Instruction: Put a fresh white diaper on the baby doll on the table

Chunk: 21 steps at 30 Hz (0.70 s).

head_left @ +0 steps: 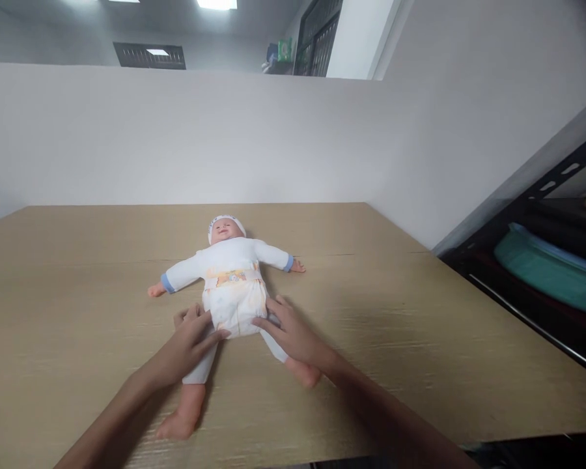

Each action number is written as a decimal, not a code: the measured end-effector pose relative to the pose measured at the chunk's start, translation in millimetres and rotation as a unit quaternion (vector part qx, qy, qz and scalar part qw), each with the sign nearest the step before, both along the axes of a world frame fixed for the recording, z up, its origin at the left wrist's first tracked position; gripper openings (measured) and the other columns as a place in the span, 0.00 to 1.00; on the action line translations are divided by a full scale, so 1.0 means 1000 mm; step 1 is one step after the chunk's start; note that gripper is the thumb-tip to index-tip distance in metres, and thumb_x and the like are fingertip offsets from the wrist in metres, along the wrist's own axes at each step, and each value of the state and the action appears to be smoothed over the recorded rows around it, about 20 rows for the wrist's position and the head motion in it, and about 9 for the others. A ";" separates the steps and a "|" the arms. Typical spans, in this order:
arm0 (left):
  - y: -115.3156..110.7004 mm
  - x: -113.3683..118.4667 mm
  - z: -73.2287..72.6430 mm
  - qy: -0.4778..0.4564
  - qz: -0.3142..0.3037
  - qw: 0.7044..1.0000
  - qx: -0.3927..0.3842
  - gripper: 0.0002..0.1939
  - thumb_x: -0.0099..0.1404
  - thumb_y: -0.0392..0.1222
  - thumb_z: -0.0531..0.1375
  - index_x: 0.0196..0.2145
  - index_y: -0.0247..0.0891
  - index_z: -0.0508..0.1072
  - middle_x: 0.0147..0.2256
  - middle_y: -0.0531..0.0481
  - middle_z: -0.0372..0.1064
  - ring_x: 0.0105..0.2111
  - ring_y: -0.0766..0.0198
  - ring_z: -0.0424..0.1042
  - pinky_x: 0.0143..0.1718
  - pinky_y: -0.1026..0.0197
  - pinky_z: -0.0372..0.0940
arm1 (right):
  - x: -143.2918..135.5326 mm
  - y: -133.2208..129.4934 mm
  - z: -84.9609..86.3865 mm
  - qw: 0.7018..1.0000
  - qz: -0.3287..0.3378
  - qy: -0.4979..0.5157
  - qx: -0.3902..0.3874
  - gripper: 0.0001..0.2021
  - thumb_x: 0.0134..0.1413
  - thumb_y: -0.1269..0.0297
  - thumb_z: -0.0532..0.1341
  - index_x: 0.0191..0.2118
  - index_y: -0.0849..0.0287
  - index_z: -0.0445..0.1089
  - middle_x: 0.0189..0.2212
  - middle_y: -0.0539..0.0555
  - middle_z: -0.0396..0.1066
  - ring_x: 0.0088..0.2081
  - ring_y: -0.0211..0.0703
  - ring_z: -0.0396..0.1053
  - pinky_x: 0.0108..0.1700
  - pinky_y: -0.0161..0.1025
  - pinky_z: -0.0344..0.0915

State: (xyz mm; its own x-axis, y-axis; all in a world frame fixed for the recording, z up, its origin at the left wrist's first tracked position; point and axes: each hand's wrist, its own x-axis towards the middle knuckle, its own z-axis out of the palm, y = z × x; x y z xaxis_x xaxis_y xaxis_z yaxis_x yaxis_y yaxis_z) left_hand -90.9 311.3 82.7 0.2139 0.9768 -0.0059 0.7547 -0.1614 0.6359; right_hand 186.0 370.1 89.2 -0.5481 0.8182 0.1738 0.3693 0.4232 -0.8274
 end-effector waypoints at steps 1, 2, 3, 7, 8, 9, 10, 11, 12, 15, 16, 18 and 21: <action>0.000 0.000 0.000 -0.002 0.003 1.000 -0.002 0.24 0.77 0.64 0.53 0.46 0.44 0.79 0.42 0.45 0.67 0.50 0.45 0.61 0.62 0.38 0.53 | 0.000 0.000 0.000 1.000 -0.002 0.002 0.000 0.08 0.75 0.58 0.64 0.52 0.53 0.77 0.47 0.54 0.77 0.52 0.54 0.68 0.57 0.46 0.63; 0.000 0.000 0.000 -0.004 0.009 1.000 -0.003 0.24 0.77 0.65 0.54 0.46 0.44 0.79 0.42 0.45 0.67 0.50 0.45 0.61 0.62 0.39 0.54 | 0.000 0.000 -0.001 1.000 -0.004 0.003 0.001 0.08 0.75 0.58 0.64 0.52 0.54 0.77 0.47 0.54 0.77 0.52 0.54 0.68 0.57 0.46 0.63; 0.000 0.001 -0.001 -0.008 0.016 1.000 -0.005 0.24 0.76 0.65 0.54 0.45 0.44 0.79 0.42 0.46 0.67 0.50 0.45 0.62 0.62 0.39 0.54 | -0.001 0.001 -0.002 1.000 -0.007 0.005 0.002 0.08 0.75 0.58 0.64 0.51 0.54 0.77 0.47 0.54 0.77 0.51 0.54 0.68 0.56 0.46 0.64; -0.003 0.001 -0.008 -0.030 0.051 0.998 -0.008 0.25 0.74 0.67 0.57 0.44 0.43 0.80 0.41 0.46 0.67 0.49 0.46 0.61 0.62 0.40 0.56 | -0.001 0.003 -0.006 1.000 -0.014 0.014 -0.002 0.08 0.74 0.58 0.65 0.50 0.54 0.77 0.46 0.54 0.77 0.50 0.54 0.69 0.55 0.45 0.65; -0.003 0.001 -0.010 -0.038 0.058 0.998 -0.008 0.26 0.74 0.68 0.57 0.44 0.43 0.80 0.41 0.46 0.67 0.49 0.46 0.61 0.62 0.41 0.57 | -0.001 0.004 -0.007 1.000 -0.012 0.015 -0.002 0.09 0.74 0.57 0.65 0.51 0.54 0.77 0.46 0.54 0.77 0.51 0.54 0.69 0.55 0.45 0.65; -0.004 0.001 -0.011 -0.045 0.064 0.997 -0.008 0.26 0.73 0.68 0.58 0.45 0.43 0.80 0.41 0.46 0.67 0.49 0.46 0.61 0.62 0.41 0.57 | 0.000 0.004 -0.006 1.000 -0.008 0.013 0.000 0.09 0.74 0.57 0.65 0.51 0.54 0.78 0.47 0.54 0.78 0.51 0.54 0.68 0.56 0.45 0.64; -0.004 0.001 -0.011 -0.051 0.069 0.996 -0.010 0.27 0.73 0.69 0.59 0.46 0.43 0.80 0.41 0.46 0.67 0.49 0.46 0.61 0.62 0.41 0.57 | 0.001 0.004 -0.006 1.000 -0.004 0.007 0.004 0.09 0.74 0.57 0.65 0.51 0.53 0.78 0.47 0.54 0.78 0.51 0.54 0.68 0.56 0.45 0.64; -0.005 0.001 -0.010 -0.055 0.072 0.996 -0.014 0.27 0.72 0.69 0.59 0.47 0.43 0.81 0.42 0.46 0.68 0.50 0.45 0.61 0.62 0.41 0.57 | 0.002 0.004 -0.005 1.000 -0.001 -0.003 0.008 0.08 0.72 0.57 0.66 0.51 0.53 0.79 0.45 0.54 0.78 0.51 0.53 0.68 0.56 0.45 0.64; -0.005 0.001 -0.009 -0.056 0.074 0.995 -0.020 0.27 0.71 0.70 0.60 0.47 0.43 0.81 0.42 0.45 0.68 0.51 0.45 0.61 0.62 0.41 0.58 | 0.003 0.004 -0.004 1.000 0.001 -0.016 0.012 0.08 0.70 0.57 0.69 0.50 0.52 0.80 0.44 0.53 0.77 0.50 0.53 0.68 0.55 0.45 0.64; -0.004 0.002 -0.006 -0.046 0.074 0.996 -0.036 0.28 0.66 0.69 0.65 0.46 0.43 0.82 0.43 0.44 0.68 0.52 0.41 0.62 0.61 0.40 0.58 | 0.003 0.003 -0.002 0.999 0.001 -0.050 0.015 0.15 0.56 0.58 0.80 0.46 0.52 0.82 0.40 0.52 0.75 0.48 0.54 0.68 0.51 0.43 0.64; -0.003 0.002 -0.005 -0.041 0.073 0.996 -0.036 0.27 0.65 0.68 0.66 0.46 0.42 0.82 0.43 0.44 0.68 0.53 0.40 0.62 0.61 0.39 0.57 | 0.003 0.003 -0.002 0.998 0.000 -0.056 0.014 0.17 0.52 0.58 0.82 0.46 0.52 0.82 0.40 0.52 0.75 0.48 0.54 0.68 0.50 0.42 0.64; -0.001 0.003 -0.005 -0.031 0.067 0.997 -0.028 0.25 0.64 0.65 0.66 0.45 0.42 0.81 0.43 0.43 0.69 0.52 0.40 0.63 0.61 0.38 0.56 | 0.003 0.003 -0.002 0.998 -0.002 -0.062 0.016 0.17 0.50 0.61 0.83 0.45 0.53 0.82 0.39 0.51 0.76 0.48 0.54 0.68 0.50 0.41 0.63; 0.001 0.002 -0.008 -0.014 0.060 0.998 -0.013 0.21 0.65 0.60 0.64 0.46 0.42 0.81 0.44 0.42 0.69 0.52 0.40 0.64 0.61 0.38 0.56 | 0.003 0.005 -0.001 0.998 -0.003 -0.063 0.026 0.11 0.54 0.69 0.79 0.42 0.54 0.82 0.37 0.50 0.76 0.48 0.53 0.68 0.50 0.41 0.61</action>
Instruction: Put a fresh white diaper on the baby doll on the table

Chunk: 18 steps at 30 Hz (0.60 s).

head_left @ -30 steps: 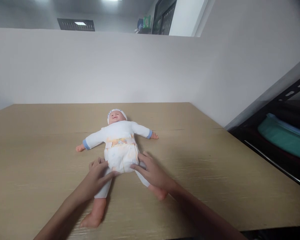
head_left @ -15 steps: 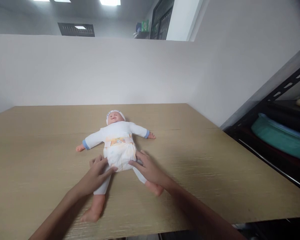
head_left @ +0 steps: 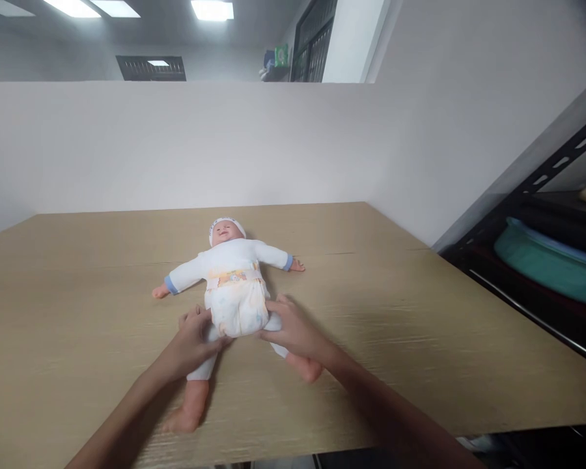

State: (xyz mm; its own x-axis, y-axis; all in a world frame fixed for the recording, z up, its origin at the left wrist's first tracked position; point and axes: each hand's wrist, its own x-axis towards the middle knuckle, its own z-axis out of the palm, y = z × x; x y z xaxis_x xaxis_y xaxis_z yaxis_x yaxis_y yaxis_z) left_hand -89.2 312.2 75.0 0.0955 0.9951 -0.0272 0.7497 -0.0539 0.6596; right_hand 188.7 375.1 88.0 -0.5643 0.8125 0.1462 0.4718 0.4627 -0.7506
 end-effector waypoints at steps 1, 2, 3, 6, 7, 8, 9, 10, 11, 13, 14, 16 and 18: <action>0.000 -0.001 -0.001 0.005 -0.005 1.000 0.000 0.20 0.66 0.58 0.64 0.46 0.42 0.81 0.44 0.42 0.69 0.52 0.41 0.64 0.61 0.38 0.56 | 0.001 0.001 0.000 1.000 0.002 -0.002 0.003 0.10 0.55 0.71 0.78 0.40 0.54 0.81 0.37 0.50 0.76 0.47 0.52 0.68 0.49 0.41 0.61; 0.001 -0.001 -0.001 0.010 -0.010 1.000 -0.003 0.20 0.66 0.57 0.64 0.47 0.41 0.81 0.44 0.42 0.69 0.52 0.41 0.65 0.60 0.38 0.56 | 0.002 0.002 0.001 1.000 0.004 -0.006 0.005 0.09 0.55 0.71 0.78 0.40 0.54 0.81 0.36 0.50 0.76 0.46 0.52 0.68 0.48 0.41 0.60; 0.001 -0.002 -0.002 0.015 -0.016 1.000 -0.008 0.19 0.66 0.55 0.64 0.47 0.41 0.81 0.43 0.43 0.69 0.51 0.41 0.65 0.60 0.39 0.57 | 0.003 0.003 0.002 1.000 0.007 -0.009 0.007 0.08 0.56 0.70 0.78 0.39 0.55 0.81 0.35 0.49 0.75 0.45 0.51 0.68 0.47 0.40 0.59; 0.002 -0.005 -0.001 0.024 -0.023 0.999 -0.020 0.17 0.65 0.51 0.63 0.46 0.40 0.81 0.43 0.42 0.68 0.50 0.42 0.65 0.59 0.39 0.58 | 0.005 0.005 0.003 1.000 0.015 -0.025 0.012 0.08 0.57 0.66 0.78 0.38 0.55 0.80 0.35 0.50 0.75 0.43 0.51 0.67 0.46 0.41 0.58; 0.002 -0.005 -0.001 0.027 -0.024 0.999 -0.021 0.16 0.65 0.50 0.63 0.46 0.40 0.81 0.43 0.42 0.68 0.50 0.42 0.65 0.58 0.40 0.59 | 0.006 0.006 0.004 0.999 0.017 -0.029 0.017 0.08 0.57 0.65 0.78 0.39 0.55 0.80 0.36 0.50 0.75 0.43 0.51 0.67 0.47 0.41 0.59; 0.002 -0.006 0.000 0.029 -0.026 0.999 -0.021 0.16 0.65 0.49 0.63 0.47 0.40 0.81 0.43 0.42 0.68 0.50 0.42 0.65 0.58 0.40 0.59 | 0.006 0.006 0.003 0.999 0.020 -0.032 0.022 0.08 0.57 0.65 0.78 0.39 0.55 0.80 0.36 0.51 0.76 0.43 0.51 0.67 0.47 0.42 0.59; 0.003 -0.006 0.001 0.030 -0.030 0.999 -0.021 0.16 0.65 0.48 0.63 0.47 0.40 0.81 0.43 0.43 0.68 0.50 0.42 0.65 0.58 0.40 0.60 | 0.006 0.006 0.003 0.999 0.024 -0.034 0.028 0.08 0.58 0.65 0.78 0.39 0.55 0.80 0.37 0.51 0.77 0.43 0.51 0.67 0.47 0.42 0.59; 0.003 -0.006 0.002 0.031 -0.034 0.999 -0.020 0.15 0.64 0.47 0.63 0.47 0.40 0.81 0.43 0.43 0.68 0.50 0.43 0.65 0.58 0.40 0.60 | 0.006 0.007 0.003 0.998 0.030 -0.036 0.033 0.08 0.58 0.64 0.78 0.39 0.55 0.80 0.37 0.51 0.77 0.44 0.51 0.67 0.48 0.42 0.59; 0.003 -0.006 0.003 0.029 -0.038 0.999 -0.020 0.15 0.64 0.46 0.63 0.47 0.40 0.81 0.43 0.43 0.68 0.50 0.43 0.65 0.58 0.41 0.60 | 0.006 0.007 0.002 0.998 0.037 -0.036 0.037 0.08 0.59 0.63 0.77 0.39 0.55 0.80 0.37 0.51 0.78 0.44 0.52 0.67 0.48 0.43 0.59; 0.003 -0.006 0.004 0.022 -0.042 0.999 -0.020 0.15 0.64 0.46 0.63 0.47 0.41 0.81 0.43 0.43 0.68 0.50 0.44 0.65 0.58 0.41 0.61 | 0.007 0.008 0.001 0.997 0.052 -0.035 0.039 0.08 0.60 0.62 0.77 0.39 0.54 0.79 0.38 0.50 0.79 0.45 0.52 0.67 0.49 0.43 0.59; 0.003 -0.006 0.004 0.018 -0.041 0.999 -0.020 0.15 0.64 0.46 0.63 0.47 0.40 0.81 0.43 0.43 0.68 0.50 0.44 0.66 0.58 0.41 0.61 | 0.007 0.008 0.000 0.997 0.056 -0.033 0.038 0.08 0.60 0.62 0.77 0.39 0.54 0.79 0.38 0.50 0.80 0.45 0.53 0.67 0.50 0.44 0.59; 0.002 -0.006 0.004 0.009 -0.037 0.999 -0.020 0.16 0.64 0.47 0.63 0.46 0.39 0.80 0.43 0.43 0.67 0.50 0.44 0.66 0.57 0.42 0.62 | 0.008 0.007 0.001 0.997 0.059 -0.026 0.031 0.10 0.58 0.61 0.78 0.40 0.54 0.80 0.39 0.50 0.80 0.46 0.54 0.67 0.50 0.44 0.60; 0.001 -0.006 0.002 -0.005 -0.037 0.999 -0.016 0.16 0.65 0.48 0.62 0.47 0.39 0.80 0.44 0.43 0.67 0.50 0.44 0.66 0.57 0.42 0.62 | 0.009 0.006 0.002 0.998 0.056 -0.016 0.019 0.12 0.56 0.57 0.80 0.42 0.52 0.81 0.40 0.49 0.81 0.48 0.54 0.68 0.51 0.44 0.60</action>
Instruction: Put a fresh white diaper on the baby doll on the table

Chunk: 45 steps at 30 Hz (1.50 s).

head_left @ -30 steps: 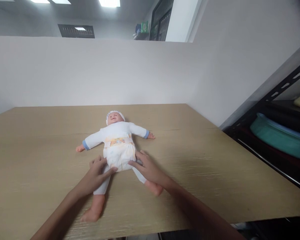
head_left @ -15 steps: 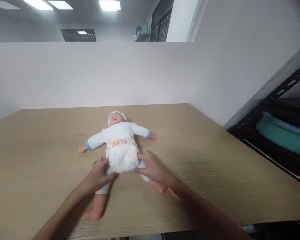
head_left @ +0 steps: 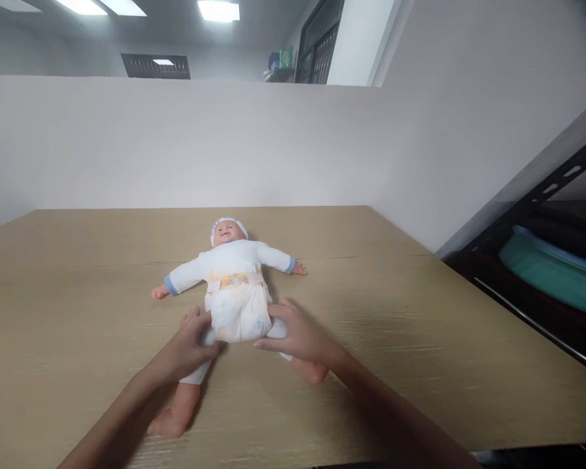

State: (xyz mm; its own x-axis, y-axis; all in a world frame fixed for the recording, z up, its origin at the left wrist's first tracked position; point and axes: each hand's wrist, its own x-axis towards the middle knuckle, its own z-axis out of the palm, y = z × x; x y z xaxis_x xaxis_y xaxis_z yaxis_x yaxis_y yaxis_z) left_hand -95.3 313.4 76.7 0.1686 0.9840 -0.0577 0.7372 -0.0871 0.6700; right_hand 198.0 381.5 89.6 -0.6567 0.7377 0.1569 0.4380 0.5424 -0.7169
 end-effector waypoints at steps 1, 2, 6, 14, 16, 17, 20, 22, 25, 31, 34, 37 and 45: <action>0.000 0.000 -0.002 -0.009 -0.001 1.000 0.004 0.16 0.65 0.48 0.62 0.47 0.39 0.80 0.44 0.43 0.67 0.51 0.44 0.66 0.57 0.42 0.62 | 0.000 0.000 0.001 1.000 -0.001 0.003 -0.005 0.13 0.56 0.55 0.79 0.43 0.51 0.82 0.41 0.49 0.81 0.48 0.54 0.68 0.51 0.44 0.61; 0.000 -0.001 -0.003 -0.018 -0.002 1.000 0.010 0.16 0.66 0.48 0.62 0.48 0.39 0.80 0.44 0.43 0.67 0.51 0.44 0.66 0.58 0.42 0.62 | 0.000 0.000 0.001 1.000 -0.003 0.006 -0.008 0.13 0.58 0.54 0.79 0.44 0.51 0.82 0.41 0.49 0.81 0.48 0.54 0.68 0.51 0.44 0.61; 0.000 -0.004 -0.008 -0.027 -0.010 0.999 0.027 0.16 0.67 0.49 0.62 0.48 0.40 0.81 0.44 0.43 0.69 0.50 0.45 0.66 0.58 0.42 0.62 | -0.001 0.001 0.001 1.000 0.003 0.006 -0.001 0.10 0.63 0.54 0.76 0.43 0.52 0.83 0.41 0.49 0.82 0.47 0.53 0.67 0.52 0.44 0.60; 0.003 -0.009 -0.014 -0.091 0.001 0.996 -0.010 0.22 0.67 0.63 0.68 0.44 0.42 0.83 0.46 0.43 0.72 0.51 0.45 0.68 0.59 0.45 0.63 | -0.003 0.002 -0.003 1.000 -0.006 0.015 -0.001 0.08 0.65 0.56 0.74 0.42 0.54 0.82 0.39 0.49 0.81 0.46 0.52 0.66 0.51 0.44 0.60; 0.002 -0.008 -0.015 -0.113 0.008 0.994 -0.014 0.24 0.68 0.65 0.67 0.44 0.41 0.84 0.46 0.43 0.73 0.51 0.45 0.69 0.58 0.45 0.64 | -0.003 0.003 -0.005 1.000 -0.008 0.025 0.002 0.09 0.66 0.55 0.73 0.42 0.54 0.81 0.38 0.50 0.80 0.45 0.52 0.67 0.50 0.44 0.60; 0.002 -0.007 -0.015 -0.118 0.008 0.993 -0.014 0.24 0.68 0.66 0.67 0.44 0.41 0.84 0.46 0.43 0.73 0.51 0.45 0.69 0.58 0.45 0.65 | -0.003 0.003 -0.006 0.999 -0.008 0.031 0.001 0.09 0.66 0.55 0.73 0.42 0.54 0.81 0.39 0.50 0.80 0.45 0.52 0.67 0.51 0.44 0.61; 0.001 -0.007 -0.013 -0.122 0.003 0.992 -0.010 0.25 0.70 0.66 0.66 0.45 0.41 0.83 0.45 0.43 0.73 0.50 0.46 0.70 0.58 0.45 0.65 | -0.002 0.002 -0.005 0.999 -0.009 0.047 -0.006 0.08 0.67 0.56 0.72 0.44 0.53 0.81 0.41 0.50 0.81 0.46 0.52 0.68 0.52 0.44 0.61; 0.000 -0.008 -0.011 -0.116 -0.006 0.993 -0.001 0.24 0.71 0.65 0.65 0.47 0.43 0.83 0.46 0.44 0.72 0.51 0.46 0.69 0.60 0.44 0.64 | -0.002 0.001 -0.004 0.999 -0.011 0.050 -0.010 0.07 0.67 0.57 0.72 0.44 0.53 0.81 0.41 0.50 0.81 0.47 0.52 0.68 0.53 0.44 0.61; -0.001 -0.009 -0.008 -0.086 -0.030 0.996 0.009 0.21 0.74 0.64 0.62 0.49 0.45 0.81 0.48 0.44 0.71 0.54 0.45 0.66 0.63 0.43 0.60 | -0.003 0.001 -0.003 0.999 -0.012 0.049 -0.010 0.07 0.66 0.57 0.73 0.43 0.54 0.80 0.40 0.50 0.81 0.46 0.52 0.67 0.52 0.44 0.61; -0.001 -0.007 -0.003 -0.007 -0.043 0.999 0.015 0.24 0.78 0.64 0.54 0.47 0.43 0.78 0.47 0.43 0.66 0.52 0.44 0.63 0.61 0.41 0.60 | -0.002 0.001 -0.006 0.999 -0.019 0.050 -0.007 0.08 0.66 0.58 0.74 0.45 0.53 0.81 0.43 0.50 0.82 0.47 0.53 0.67 0.54 0.45 0.60; -0.001 -0.005 -0.002 -0.008 -0.050 0.999 0.014 0.23 0.78 0.63 0.54 0.48 0.43 0.77 0.48 0.43 0.65 0.52 0.45 0.63 0.61 0.42 0.61 | -0.002 0.001 -0.005 0.998 -0.017 0.053 -0.012 0.08 0.66 0.58 0.74 0.47 0.53 0.81 0.45 0.50 0.82 0.48 0.53 0.67 0.55 0.45 0.60; -0.001 -0.005 -0.002 -0.027 -0.049 0.998 0.011 0.22 0.78 0.63 0.54 0.49 0.43 0.76 0.48 0.44 0.65 0.53 0.46 0.64 0.61 0.44 0.62 | -0.002 0.001 -0.006 0.998 -0.018 0.052 -0.006 0.08 0.65 0.60 0.75 0.45 0.54 0.81 0.42 0.50 0.81 0.46 0.52 0.67 0.53 0.44 0.60; -0.001 -0.006 -0.004 -0.043 -0.048 0.998 0.010 0.22 0.78 0.63 0.56 0.51 0.43 0.76 0.49 0.45 0.65 0.54 0.47 0.64 0.64 0.44 0.61 | -0.002 0.004 -0.008 0.999 -0.018 0.049 -0.013 0.08 0.64 0.60 0.76 0.44 0.55 0.81 0.41 0.50 0.80 0.46 0.50 0.67 0.51 0.42 0.61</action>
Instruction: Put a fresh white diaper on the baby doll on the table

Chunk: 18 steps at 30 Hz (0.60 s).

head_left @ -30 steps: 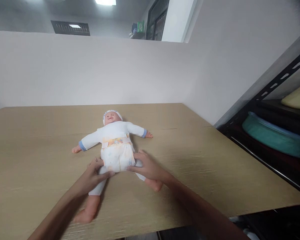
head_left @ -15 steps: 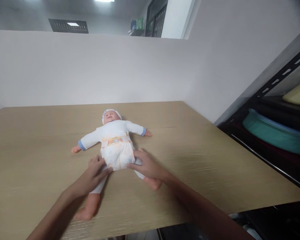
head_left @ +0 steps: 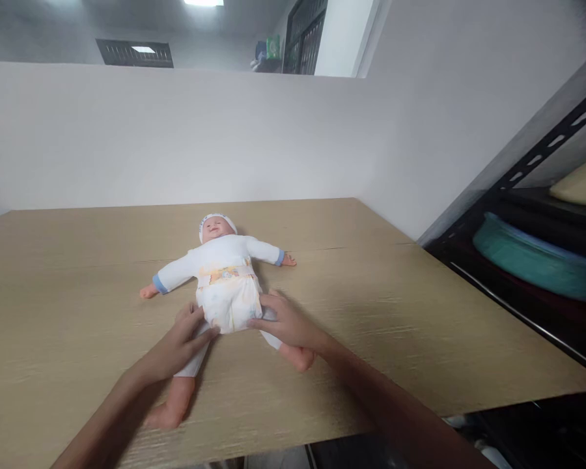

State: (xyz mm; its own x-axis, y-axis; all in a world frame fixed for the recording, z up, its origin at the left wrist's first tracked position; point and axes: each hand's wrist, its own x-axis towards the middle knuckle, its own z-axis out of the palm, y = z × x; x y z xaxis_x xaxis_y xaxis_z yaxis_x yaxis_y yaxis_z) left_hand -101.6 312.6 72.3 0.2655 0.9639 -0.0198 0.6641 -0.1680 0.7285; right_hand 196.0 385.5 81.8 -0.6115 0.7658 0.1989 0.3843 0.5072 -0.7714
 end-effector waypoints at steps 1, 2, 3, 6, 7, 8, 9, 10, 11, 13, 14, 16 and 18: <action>0.000 0.000 0.000 -0.002 0.000 1.000 0.001 0.22 0.78 0.63 0.56 0.51 0.43 0.76 0.49 0.45 0.65 0.54 0.47 0.64 0.64 0.44 0.61 | 0.000 0.000 0.000 1.000 0.000 0.002 -0.002 0.08 0.63 0.60 0.76 0.44 0.55 0.81 0.40 0.50 0.80 0.46 0.50 0.67 0.51 0.41 0.60; 0.000 0.000 -0.001 -0.005 0.003 1.000 0.001 0.22 0.78 0.64 0.56 0.51 0.43 0.76 0.49 0.45 0.66 0.54 0.47 0.65 0.64 0.44 0.62 | 0.000 0.000 0.001 1.000 0.002 0.004 -0.004 0.08 0.64 0.60 0.76 0.44 0.55 0.81 0.41 0.50 0.80 0.46 0.50 0.67 0.51 0.41 0.60; -0.001 -0.001 -0.001 -0.007 0.006 1.000 0.001 0.23 0.78 0.64 0.56 0.50 0.43 0.76 0.49 0.45 0.66 0.54 0.47 0.65 0.64 0.44 0.62 | 0.000 0.000 0.002 1.000 0.003 0.004 -0.006 0.07 0.64 0.61 0.76 0.43 0.55 0.81 0.40 0.50 0.80 0.46 0.50 0.67 0.51 0.41 0.60; -0.001 0.000 -0.003 -0.017 0.012 1.000 0.006 0.23 0.78 0.64 0.57 0.52 0.43 0.77 0.48 0.45 0.66 0.54 0.47 0.65 0.64 0.44 0.63 | 0.001 -0.002 0.005 1.000 0.001 0.004 -0.014 0.07 0.64 0.60 0.75 0.43 0.55 0.82 0.39 0.50 0.79 0.45 0.50 0.66 0.50 0.41 0.61; -0.002 0.000 -0.004 -0.021 0.014 1.000 0.007 0.23 0.78 0.64 0.57 0.53 0.44 0.77 0.48 0.45 0.67 0.54 0.47 0.65 0.64 0.45 0.63 | 0.001 -0.002 0.006 1.000 0.001 0.004 -0.017 0.07 0.64 0.59 0.75 0.43 0.54 0.82 0.39 0.50 0.79 0.45 0.51 0.67 0.50 0.41 0.61; -0.002 0.000 -0.004 -0.027 0.015 1.000 0.008 0.23 0.78 0.64 0.57 0.53 0.44 0.77 0.48 0.45 0.67 0.54 0.48 0.66 0.64 0.44 0.64 | 0.001 -0.002 0.006 1.000 0.000 0.006 -0.020 0.07 0.63 0.59 0.75 0.44 0.54 0.82 0.39 0.50 0.79 0.45 0.51 0.67 0.51 0.42 0.61; -0.002 0.000 -0.005 -0.032 0.017 0.999 0.009 0.23 0.78 0.64 0.57 0.53 0.43 0.77 0.48 0.45 0.67 0.53 0.48 0.66 0.64 0.44 0.64 | 0.001 -0.002 0.006 1.000 -0.001 0.008 -0.024 0.08 0.63 0.59 0.75 0.44 0.54 0.82 0.40 0.50 0.80 0.46 0.51 0.67 0.51 0.42 0.62; -0.003 -0.001 -0.006 -0.036 0.018 0.999 0.009 0.23 0.78 0.64 0.57 0.53 0.43 0.77 0.48 0.45 0.67 0.53 0.48 0.66 0.64 0.44 0.65 | 0.001 -0.002 0.006 1.000 -0.001 0.010 -0.026 0.08 0.63 0.58 0.75 0.45 0.53 0.83 0.40 0.51 0.80 0.46 0.52 0.67 0.52 0.42 0.62; -0.003 -0.001 -0.006 -0.041 0.019 0.999 0.007 0.23 0.77 0.63 0.58 0.54 0.43 0.77 0.48 0.45 0.68 0.54 0.47 0.67 0.64 0.43 0.65 | 0.001 -0.002 0.005 1.000 -0.001 0.011 -0.027 0.09 0.63 0.58 0.75 0.46 0.53 0.83 0.41 0.51 0.80 0.47 0.52 0.68 0.53 0.43 0.62; -0.003 -0.003 -0.008 -0.059 0.017 0.998 0.003 0.24 0.77 0.62 0.60 0.59 0.45 0.75 0.51 0.44 0.69 0.57 0.46 0.67 0.66 0.42 0.63 | 0.001 -0.002 0.004 0.999 -0.002 0.013 -0.030 0.10 0.63 0.58 0.75 0.48 0.52 0.83 0.43 0.51 0.80 0.48 0.53 0.68 0.54 0.44 0.63; -0.002 -0.005 -0.010 -0.072 0.015 0.997 0.002 0.24 0.76 0.61 0.61 0.61 0.46 0.74 0.54 0.44 0.70 0.59 0.46 0.66 0.68 0.42 0.61 | 0.001 -0.002 0.003 0.999 -0.004 0.012 -0.031 0.11 0.62 0.57 0.75 0.48 0.51 0.83 0.44 0.52 0.80 0.48 0.54 0.68 0.54 0.44 0.63; -0.002 -0.008 -0.013 -0.099 0.012 0.995 0.002 0.26 0.75 0.59 0.65 0.63 0.46 0.72 0.57 0.44 0.70 0.62 0.44 0.66 0.70 0.41 0.60 | 0.002 -0.002 0.003 1.000 -0.005 0.007 -0.030 0.11 0.62 0.57 0.75 0.49 0.51 0.83 0.44 0.52 0.80 0.49 0.54 0.68 0.54 0.44 0.63; 0.000 -0.011 -0.016 -0.116 0.013 0.993 0.002 0.27 0.74 0.58 0.67 0.65 0.46 0.71 0.60 0.43 0.70 0.63 0.44 0.67 0.70 0.41 0.61 | 0.002 -0.003 0.005 1.000 -0.001 0.004 -0.028 0.10 0.62 0.57 0.75 0.47 0.52 0.83 0.43 0.51 0.80 0.48 0.54 0.68 0.54 0.45 0.63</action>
State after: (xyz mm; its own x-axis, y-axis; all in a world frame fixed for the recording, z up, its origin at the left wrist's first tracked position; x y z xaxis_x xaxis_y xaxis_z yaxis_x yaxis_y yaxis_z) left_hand -113.1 312.5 56.6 0.2380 0.9703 0.0432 0.4817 -0.1566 0.8623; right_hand 197.9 382.3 86.5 -0.6087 0.7771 0.1602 0.3788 0.4621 -0.8018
